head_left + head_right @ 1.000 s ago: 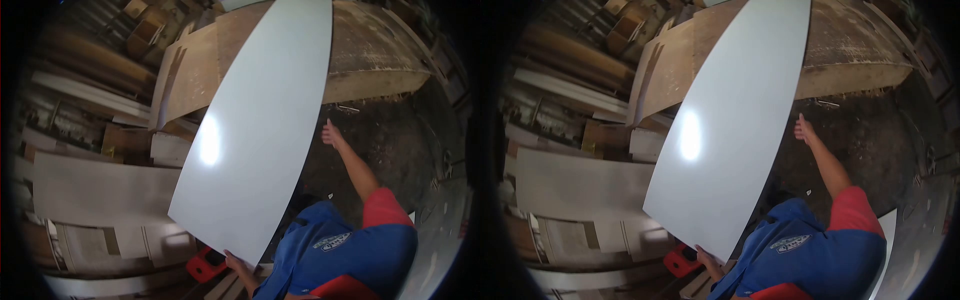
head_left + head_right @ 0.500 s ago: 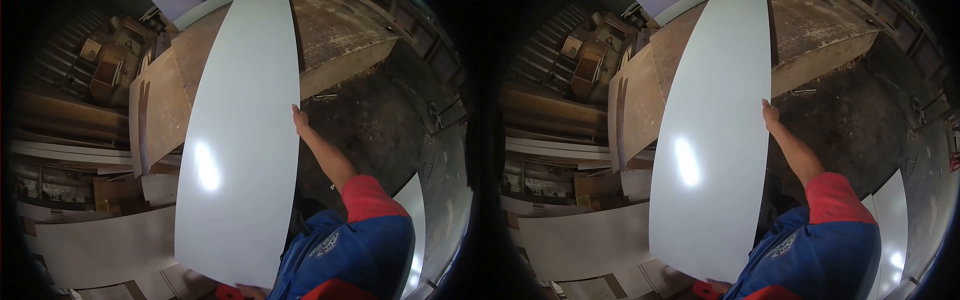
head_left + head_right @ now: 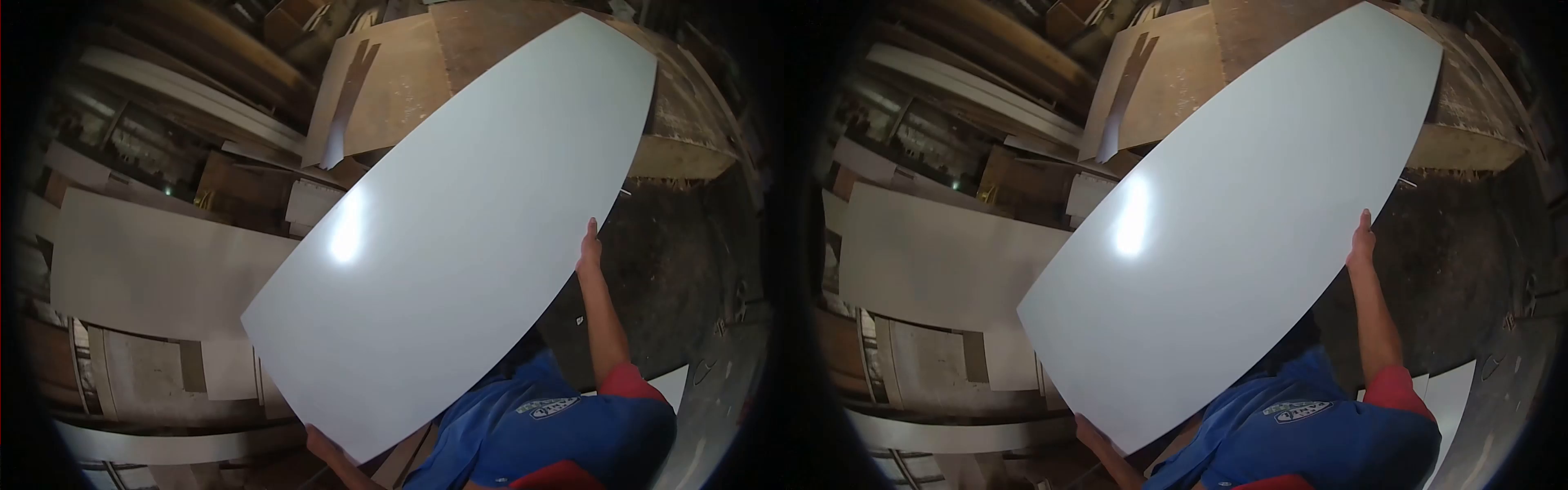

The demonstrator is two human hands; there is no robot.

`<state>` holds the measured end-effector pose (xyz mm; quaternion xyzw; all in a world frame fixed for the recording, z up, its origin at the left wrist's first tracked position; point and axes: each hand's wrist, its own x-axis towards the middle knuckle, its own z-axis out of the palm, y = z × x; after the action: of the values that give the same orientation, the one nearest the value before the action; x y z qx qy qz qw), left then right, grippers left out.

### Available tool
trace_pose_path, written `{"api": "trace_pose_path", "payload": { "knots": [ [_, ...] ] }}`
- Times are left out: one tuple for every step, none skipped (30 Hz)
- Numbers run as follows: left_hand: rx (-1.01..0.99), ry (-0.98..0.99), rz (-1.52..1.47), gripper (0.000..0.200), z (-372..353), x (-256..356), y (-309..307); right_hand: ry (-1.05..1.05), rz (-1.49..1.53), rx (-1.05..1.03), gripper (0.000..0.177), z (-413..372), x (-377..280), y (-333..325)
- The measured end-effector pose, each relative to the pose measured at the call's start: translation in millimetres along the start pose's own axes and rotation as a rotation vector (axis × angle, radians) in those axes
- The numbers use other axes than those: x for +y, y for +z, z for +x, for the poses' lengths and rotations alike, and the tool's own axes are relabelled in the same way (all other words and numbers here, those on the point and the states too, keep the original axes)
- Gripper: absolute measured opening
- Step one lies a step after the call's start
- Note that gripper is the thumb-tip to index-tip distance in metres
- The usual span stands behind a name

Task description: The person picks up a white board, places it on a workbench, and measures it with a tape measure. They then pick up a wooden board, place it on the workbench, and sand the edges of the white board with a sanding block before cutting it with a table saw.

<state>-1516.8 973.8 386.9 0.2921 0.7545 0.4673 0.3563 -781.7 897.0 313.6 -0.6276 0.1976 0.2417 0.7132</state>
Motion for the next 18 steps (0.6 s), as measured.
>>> {"api": "trace_pose_path", "payload": {
  "knots": [
    [-0.007, -0.034, -0.021, 0.047, 12, 7, 4, -0.001, -0.009, -0.009, 0.078, 6, 2, 3],
    [-0.043, -0.007, -0.051, 0.048, 17, 19, 13, -0.016, 0.007, 0.005, 0.079, 18, 10, 8],
    [-0.079, 0.022, -0.087, 0.048, 23, 31, 25, -0.034, 0.026, 0.015, 0.08, 25, 13, 18],
    [-0.066, 0.02, -0.1, 0.048, 32, 40, 38, -0.038, 0.022, -0.002, 0.08, 22, 10, 30],
    [-0.102, 0.022, -0.096, 0.048, 45, 49, 50, -0.037, 0.106, -0.035, 0.076, 18, 6, 42],
    [-0.136, 0.026, -0.088, 0.048, 59, 54, 56, -0.029, 0.19, -0.067, 0.071, 15, 4, 56],
    [-0.118, 0.03, -0.094, 0.048, 80, 52, 62, -0.022, 0.187, -0.084, 0.071, 17, 4, 67],
    [-0.115, 0.069, -0.184, 0.044, 106, 46, 74, -0.022, 0.195, -0.085, 0.07, 23, 2, 76],
    [-0.112, 0.11, -0.273, 0.041, 124, 47, 86, -0.022, 0.205, -0.086, 0.069, 29, 2, 87],
    [-0.101, 0.119, -0.277, 0.041, 128, 61, 100, -0.016, 0.18, -0.092, 0.068, 20, -5, 99],
    [-0.102, 0.127, -0.267, 0.039, 134, 75, 118, -0.012, 0.183, -0.106, 0.068, 30, 1, 108],
    [-0.1, 0.131, -0.256, 0.037, 136, 85, 132, -0.039, 0.197, -0.131, 0.068, 40, 4, 115],
    [-0.09, 0.139, -0.268, 0.037, 148, 89, 145, -0.072, 0.217, -0.159, 0.068, 51, 6, 126],
    [-0.075, 0.092, -0.18, 0.036, 165, 94, 158, -0.019, 0.207, -0.141, 0.068, 47, -1, 138],
    [-0.062, 0.043, -0.085, 0.035, 180, 100, 165, -0.012, 0.21, -0.145, 0.068, 49, -4, 149],
    [-0.06, 0.045, -0.085, 0.035, 184, 110, 178, 0.009, 0.181, -0.106, 0.068, 53, -9, 160],
    [-0.056, 0.06, -0.083, 0.035, 189, 117, 190, 0.032, 0.147, -0.065, 0.068, 56, -12, 168],
    [-0.058, 0.076, -0.088, 0.035, 196, 125, 208, 0.028, 0.148, -0.064, 0.068, 66, -15, 181]
  ]
}}
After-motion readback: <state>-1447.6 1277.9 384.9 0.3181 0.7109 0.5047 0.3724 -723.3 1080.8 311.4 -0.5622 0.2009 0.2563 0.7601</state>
